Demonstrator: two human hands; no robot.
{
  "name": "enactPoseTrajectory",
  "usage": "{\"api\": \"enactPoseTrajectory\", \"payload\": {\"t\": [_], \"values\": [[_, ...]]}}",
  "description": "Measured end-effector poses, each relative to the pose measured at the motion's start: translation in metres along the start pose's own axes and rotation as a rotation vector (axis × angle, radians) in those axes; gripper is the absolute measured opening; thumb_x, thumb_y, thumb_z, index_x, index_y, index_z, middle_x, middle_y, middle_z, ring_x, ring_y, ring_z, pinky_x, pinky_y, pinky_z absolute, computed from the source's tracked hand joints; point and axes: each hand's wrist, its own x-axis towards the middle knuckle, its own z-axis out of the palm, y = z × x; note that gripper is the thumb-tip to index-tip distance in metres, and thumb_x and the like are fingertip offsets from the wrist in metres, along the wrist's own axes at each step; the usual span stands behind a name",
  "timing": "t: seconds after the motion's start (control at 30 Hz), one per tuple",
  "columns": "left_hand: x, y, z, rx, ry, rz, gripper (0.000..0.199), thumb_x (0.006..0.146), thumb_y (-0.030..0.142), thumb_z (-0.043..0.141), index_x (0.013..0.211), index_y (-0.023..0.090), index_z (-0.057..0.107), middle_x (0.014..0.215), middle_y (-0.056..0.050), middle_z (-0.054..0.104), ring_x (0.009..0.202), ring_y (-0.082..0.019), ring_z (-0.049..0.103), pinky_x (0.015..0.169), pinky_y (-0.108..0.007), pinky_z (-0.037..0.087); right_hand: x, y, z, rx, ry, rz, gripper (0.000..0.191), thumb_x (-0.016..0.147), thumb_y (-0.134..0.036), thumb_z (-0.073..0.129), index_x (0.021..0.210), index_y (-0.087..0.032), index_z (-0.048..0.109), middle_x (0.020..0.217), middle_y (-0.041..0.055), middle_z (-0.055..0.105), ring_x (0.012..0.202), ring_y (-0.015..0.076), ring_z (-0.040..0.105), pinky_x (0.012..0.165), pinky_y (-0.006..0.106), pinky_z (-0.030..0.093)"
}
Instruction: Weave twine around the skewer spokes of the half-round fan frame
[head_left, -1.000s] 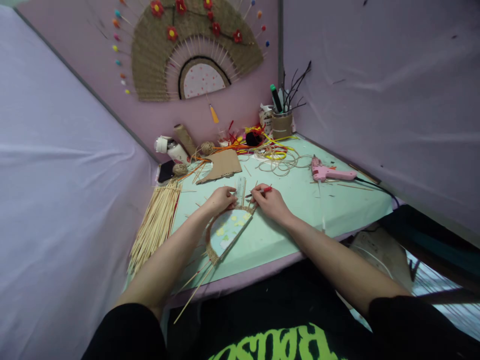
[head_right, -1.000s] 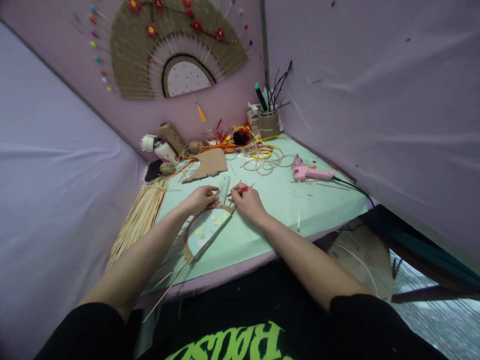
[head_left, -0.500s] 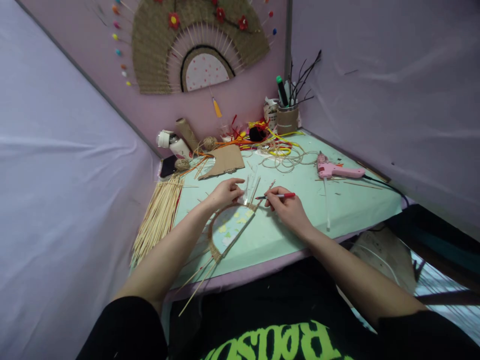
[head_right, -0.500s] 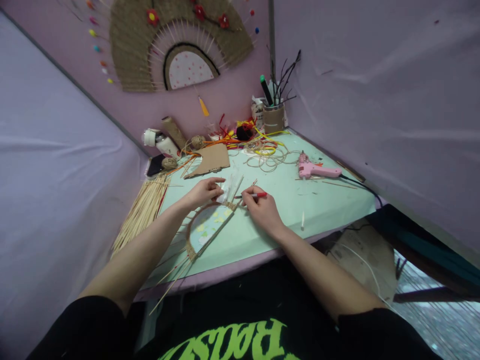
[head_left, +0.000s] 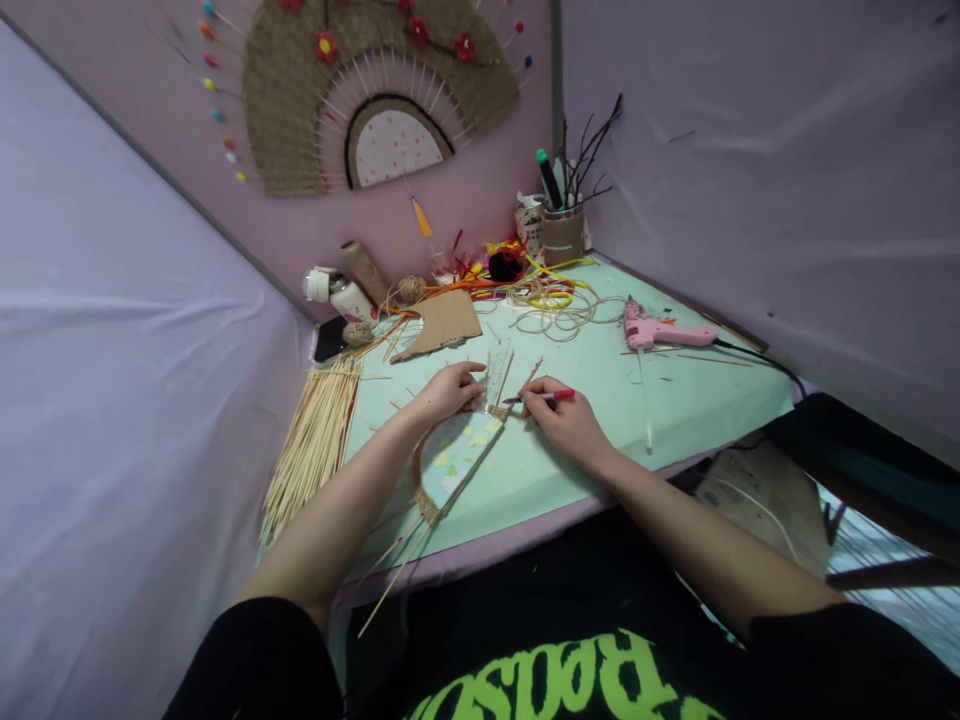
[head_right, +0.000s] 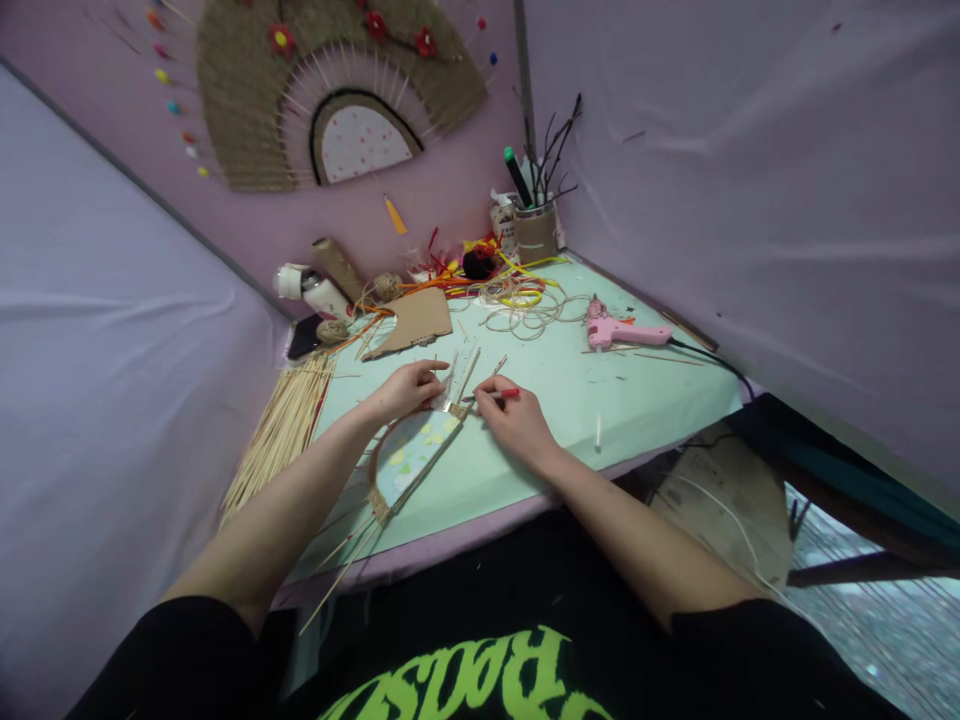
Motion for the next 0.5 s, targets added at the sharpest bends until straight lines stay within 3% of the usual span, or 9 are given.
{"api": "enactPoseTrajectory", "payload": {"t": [0.5], "values": [[0.003, 0.001, 0.001, 0.079, -0.017, -0.002, 0.044, 0.082, 0.018, 0.059, 0.124, 0.007, 0.056, 0.058, 0.004, 0.058, 0.049, -0.009, 0.05, 0.048, -0.019, 0.036, 0.012, 0.005, 0.0, 0.057, 0.056, 0.017, 0.017, 0.084, -0.033, 0.052, 0.084, -0.019, 0.061, 0.077, 0.0015, 0.068, 0.07, 0.0157, 0.062, 0.066, 0.026, 0.046]]}}
